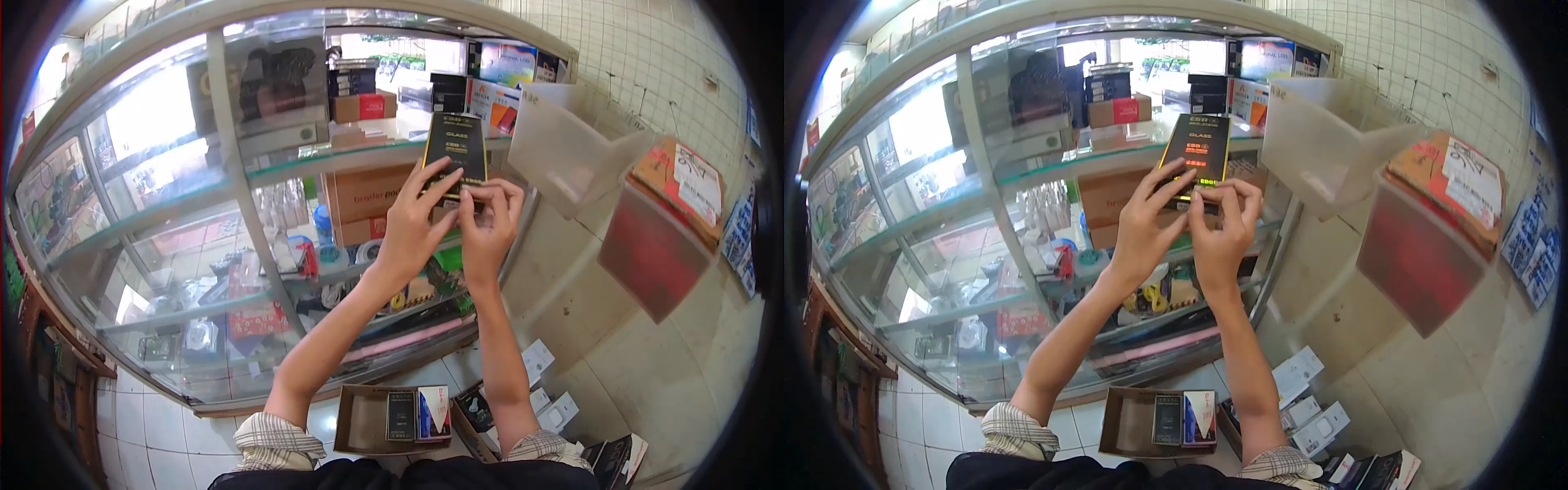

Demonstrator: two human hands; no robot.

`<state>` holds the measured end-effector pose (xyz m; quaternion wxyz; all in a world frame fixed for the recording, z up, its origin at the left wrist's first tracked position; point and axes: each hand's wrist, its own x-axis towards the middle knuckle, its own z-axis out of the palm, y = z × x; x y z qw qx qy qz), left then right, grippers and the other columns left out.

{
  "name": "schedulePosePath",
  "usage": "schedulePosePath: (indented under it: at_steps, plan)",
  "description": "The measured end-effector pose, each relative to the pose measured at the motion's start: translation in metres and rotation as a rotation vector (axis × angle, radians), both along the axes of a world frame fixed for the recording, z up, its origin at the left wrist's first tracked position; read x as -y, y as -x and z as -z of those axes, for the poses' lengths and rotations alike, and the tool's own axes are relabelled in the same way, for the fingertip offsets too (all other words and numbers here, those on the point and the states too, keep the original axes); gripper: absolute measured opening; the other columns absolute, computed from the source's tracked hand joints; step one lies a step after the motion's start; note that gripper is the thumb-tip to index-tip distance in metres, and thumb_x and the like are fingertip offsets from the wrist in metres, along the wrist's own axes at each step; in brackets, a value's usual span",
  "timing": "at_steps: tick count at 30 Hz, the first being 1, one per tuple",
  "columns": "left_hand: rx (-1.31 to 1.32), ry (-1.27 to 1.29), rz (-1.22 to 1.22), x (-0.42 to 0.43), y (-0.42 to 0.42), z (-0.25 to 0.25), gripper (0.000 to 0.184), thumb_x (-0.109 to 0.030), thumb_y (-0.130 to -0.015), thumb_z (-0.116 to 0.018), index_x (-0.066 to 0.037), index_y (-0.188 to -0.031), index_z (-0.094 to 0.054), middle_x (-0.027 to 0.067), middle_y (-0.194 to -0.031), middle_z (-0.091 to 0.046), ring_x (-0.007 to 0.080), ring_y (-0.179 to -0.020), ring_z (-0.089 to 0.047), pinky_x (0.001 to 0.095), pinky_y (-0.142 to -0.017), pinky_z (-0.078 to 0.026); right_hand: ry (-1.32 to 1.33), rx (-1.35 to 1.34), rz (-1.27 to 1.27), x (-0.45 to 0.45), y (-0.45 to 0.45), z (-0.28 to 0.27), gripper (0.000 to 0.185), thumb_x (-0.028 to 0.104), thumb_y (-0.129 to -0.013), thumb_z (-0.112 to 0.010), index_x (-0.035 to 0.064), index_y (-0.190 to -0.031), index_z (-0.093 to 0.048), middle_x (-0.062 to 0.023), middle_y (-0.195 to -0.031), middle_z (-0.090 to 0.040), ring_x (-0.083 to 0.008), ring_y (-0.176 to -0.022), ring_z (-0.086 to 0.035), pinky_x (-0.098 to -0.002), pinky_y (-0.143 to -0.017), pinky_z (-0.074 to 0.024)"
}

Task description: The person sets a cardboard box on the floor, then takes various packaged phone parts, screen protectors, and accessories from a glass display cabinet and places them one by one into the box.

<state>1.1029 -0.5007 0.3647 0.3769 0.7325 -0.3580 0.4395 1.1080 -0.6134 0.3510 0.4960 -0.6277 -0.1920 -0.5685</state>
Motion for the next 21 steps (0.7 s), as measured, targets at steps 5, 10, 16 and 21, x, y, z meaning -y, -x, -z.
schedulePosePath:
  at_steps: [5, 10, 16, 21]
  plan:
    - [-0.194, 0.477, 0.382, 0.0, 0.066, 0.082, 0.051, -0.006, -0.078, -0.058, -0.003, -0.127, -0.042, 0.0138, -0.134, -0.034, 0.0216, -0.121, -0.039, 0.0315, -0.095, -0.035, -0.073, 0.063, 0.008, -0.001, 0.065, 0.083, 0.013, -0.002, -0.066, -0.066, 0.0026, -0.078, -0.06, -0.011, -0.091, -0.047, -0.0232, -0.086, -0.049, -0.0317, -0.074, -0.042]
    - [-0.567, 0.769, 0.497, -0.001, 0.138, 0.185, 0.053, -0.011, -0.082, -0.057, 0.0, -0.13, -0.036, 0.0105, -0.132, -0.039, 0.0189, -0.118, -0.04, 0.0295, -0.099, -0.03, -0.091, -0.089, -0.089, 0.0, 0.153, 0.181, 0.014, -0.004, -0.066, -0.064, 0.0027, -0.077, -0.058, -0.0113, -0.092, -0.047, -0.0236, -0.088, -0.048, -0.0321, -0.075, -0.0417]
    - [-1.192, 0.968, 0.499, -0.029, 0.222, 0.328, 0.06, -0.008, -0.084, -0.055, -0.002, -0.135, -0.025, 0.0086, -0.123, -0.047, 0.009, -0.103, -0.047, 0.0207, -0.082, -0.039, 0.16, -0.457, -0.105, -0.004, 0.24, 0.324, 0.013, 0.0, -0.068, -0.065, 0.0024, -0.078, -0.056, -0.0124, -0.093, -0.046, -0.0272, -0.092, -0.045, -0.0365, -0.08, -0.0376]
    - [-1.502, 0.948, 0.29, -0.053, 0.248, 0.448, 0.058, -0.009, -0.087, -0.051, 0.001, -0.136, -0.022, 0.0086, -0.118, -0.049, 0.0103, -0.1, -0.048, 0.0216, -0.084, -0.037, 0.313, -0.688, -0.136, -0.016, 0.27, 0.424, 0.021, 0.004, -0.07, -0.066, 0.0032, -0.087, -0.054, -0.0138, -0.099, -0.041, -0.0288, -0.094, -0.041, -0.0379, -0.083, -0.0351]
